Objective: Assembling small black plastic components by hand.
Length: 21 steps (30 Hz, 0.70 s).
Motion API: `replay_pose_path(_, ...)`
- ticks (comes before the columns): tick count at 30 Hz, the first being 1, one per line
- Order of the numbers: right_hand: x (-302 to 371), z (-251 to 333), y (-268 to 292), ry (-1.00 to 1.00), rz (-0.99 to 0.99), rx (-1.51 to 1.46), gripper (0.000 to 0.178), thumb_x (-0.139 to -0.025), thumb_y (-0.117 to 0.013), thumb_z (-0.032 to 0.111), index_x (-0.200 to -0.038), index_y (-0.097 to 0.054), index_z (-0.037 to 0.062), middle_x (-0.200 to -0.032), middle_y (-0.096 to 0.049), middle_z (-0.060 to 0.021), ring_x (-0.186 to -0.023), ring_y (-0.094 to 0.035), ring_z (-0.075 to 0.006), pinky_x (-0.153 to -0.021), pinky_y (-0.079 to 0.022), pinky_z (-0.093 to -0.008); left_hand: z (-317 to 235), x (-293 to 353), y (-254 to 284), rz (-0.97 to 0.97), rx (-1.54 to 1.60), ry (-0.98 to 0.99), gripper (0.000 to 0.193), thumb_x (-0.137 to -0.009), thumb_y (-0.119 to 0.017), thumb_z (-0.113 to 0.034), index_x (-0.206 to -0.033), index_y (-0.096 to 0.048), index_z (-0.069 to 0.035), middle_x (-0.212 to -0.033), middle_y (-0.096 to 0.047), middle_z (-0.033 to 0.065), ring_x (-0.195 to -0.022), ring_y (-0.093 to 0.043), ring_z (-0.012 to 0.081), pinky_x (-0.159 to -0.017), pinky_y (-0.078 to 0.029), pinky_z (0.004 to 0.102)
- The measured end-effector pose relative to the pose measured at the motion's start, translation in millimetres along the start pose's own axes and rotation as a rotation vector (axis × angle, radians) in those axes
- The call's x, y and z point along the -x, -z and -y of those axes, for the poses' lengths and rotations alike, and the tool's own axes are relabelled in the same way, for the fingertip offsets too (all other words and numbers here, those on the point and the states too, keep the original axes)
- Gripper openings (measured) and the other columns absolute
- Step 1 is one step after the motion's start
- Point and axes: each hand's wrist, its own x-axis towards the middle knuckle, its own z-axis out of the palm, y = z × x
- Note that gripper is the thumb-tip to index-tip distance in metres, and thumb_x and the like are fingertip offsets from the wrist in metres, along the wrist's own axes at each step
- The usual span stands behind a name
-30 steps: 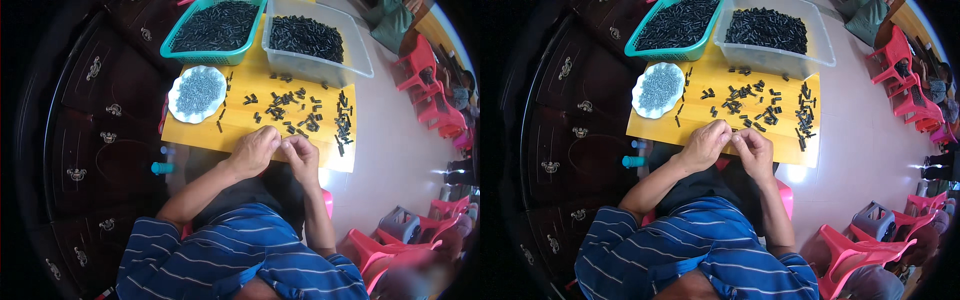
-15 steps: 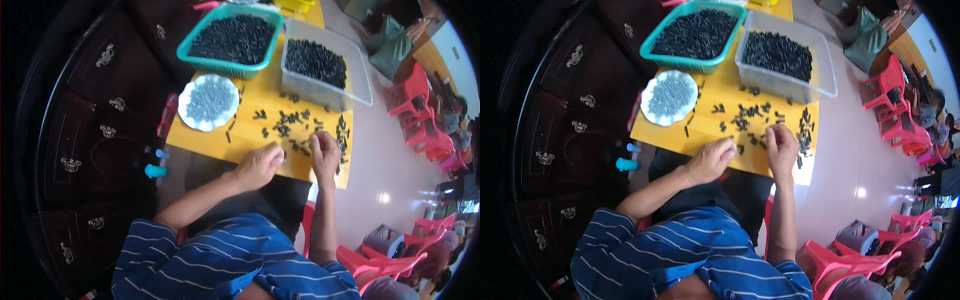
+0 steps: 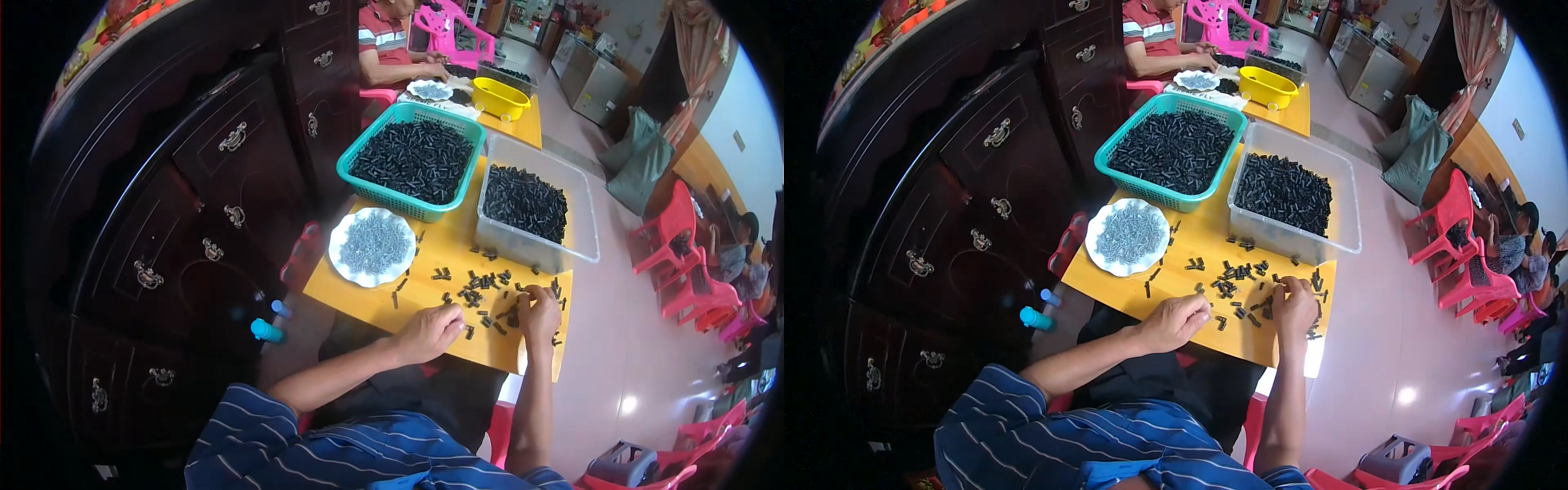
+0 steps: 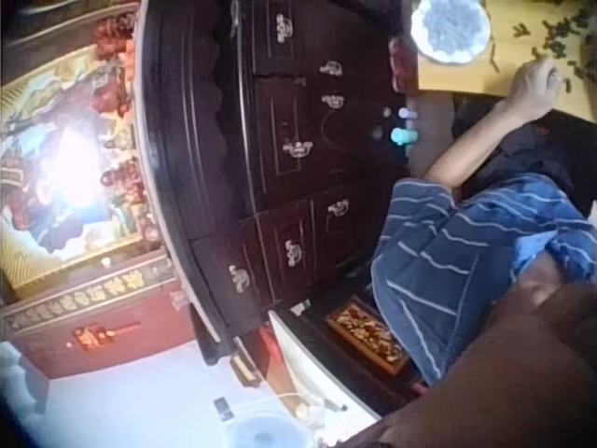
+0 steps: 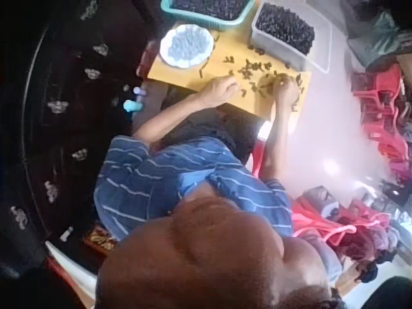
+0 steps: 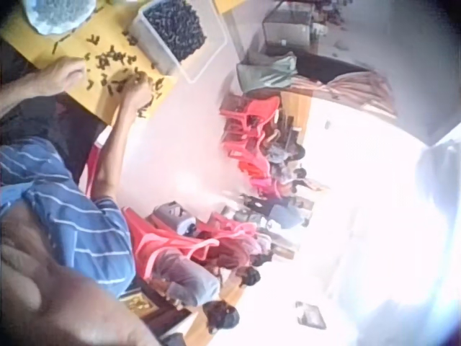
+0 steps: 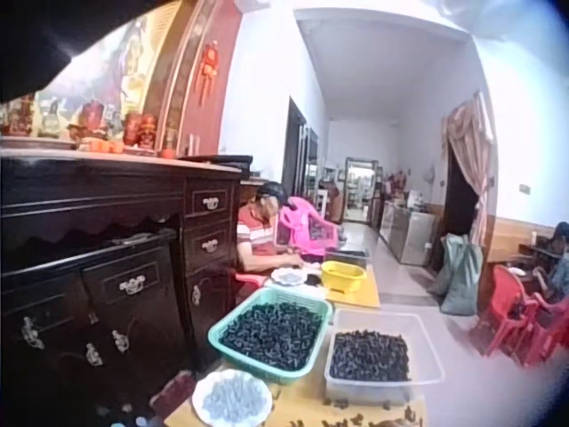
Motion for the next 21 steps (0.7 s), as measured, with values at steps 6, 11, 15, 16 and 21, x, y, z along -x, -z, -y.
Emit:
replay_pose_path(6,20,42,25,-0.164,0.193,-0.756,0.010,-0.096,-0.068,0.009,-0.095,-0.071,-0.0005,-0.083,-0.067,-0.0041,-0.068,-0.061,-0.0093,-0.063,-0.050,-0.0265,-20,-22,5,-0.011,-0.007,-0.015,0.013,-0.100,-0.058,-0.015,-0.098,-0.055,-0.002,-0.087,-0.064,0.0183,-0.082,-0.065,0.0400,-0.071,-0.051,0.0449)
replay_pose_path(11,42,69,20,-0.286,0.690,-1.447,0.022,-0.106,-0.059,0.026,-0.100,-0.065,0.0056,-0.082,-0.064,0.0012,-0.070,-0.055,-0.0064,-0.064,-0.044,-0.0212,-23,-28,5,-0.116,-0.118,-0.062,0.013,-0.100,-0.058,-0.015,-0.098,-0.055,-0.002,-0.088,-0.064,0.0177,-0.081,-0.066,0.0403,-0.070,-0.052,0.0460)
replay_pose_path(15,47,69,15,-0.366,0.744,-1.539,0.020,-0.105,-0.061,0.026,-0.100,-0.065,0.0070,-0.083,-0.066,0.0006,-0.070,-0.056,-0.0061,-0.064,-0.044,-0.0213,-29,-24,7,-0.084,-0.199,-0.024,0.012,-0.100,-0.059,-0.015,-0.099,-0.056,-0.003,-0.091,-0.064,0.0173,-0.083,-0.066,0.0407,-0.071,-0.052,0.0472)
replay_pose_path(16,48,68,14,-0.406,0.759,-1.553,0.019,-0.105,-0.062,0.025,-0.099,-0.066,0.0075,-0.083,-0.066,0.0008,-0.069,-0.056,-0.0061,-0.064,-0.044,-0.0215,-30,-22,7,-0.064,-0.238,-0.035,0.012,-0.099,-0.059,-0.015,-0.099,-0.056,-0.003,-0.092,-0.064,0.0170,-0.084,-0.066,0.0409,-0.071,-0.052,0.0478)
replay_pose_path(21,52,63,10,-0.505,0.746,-1.641,0.016,-0.102,-0.065,0.022,-0.094,-0.068,0.0086,-0.081,-0.067,0.0014,-0.068,-0.057,-0.0056,-0.062,-0.044,-0.0210,-28,-23,3,-0.040,-0.277,-0.075,0.011,-0.099,-0.058,-0.014,-0.100,-0.055,-0.004,-0.094,-0.064,0.0165,-0.085,-0.066,0.0411,-0.072,-0.051,0.0494)
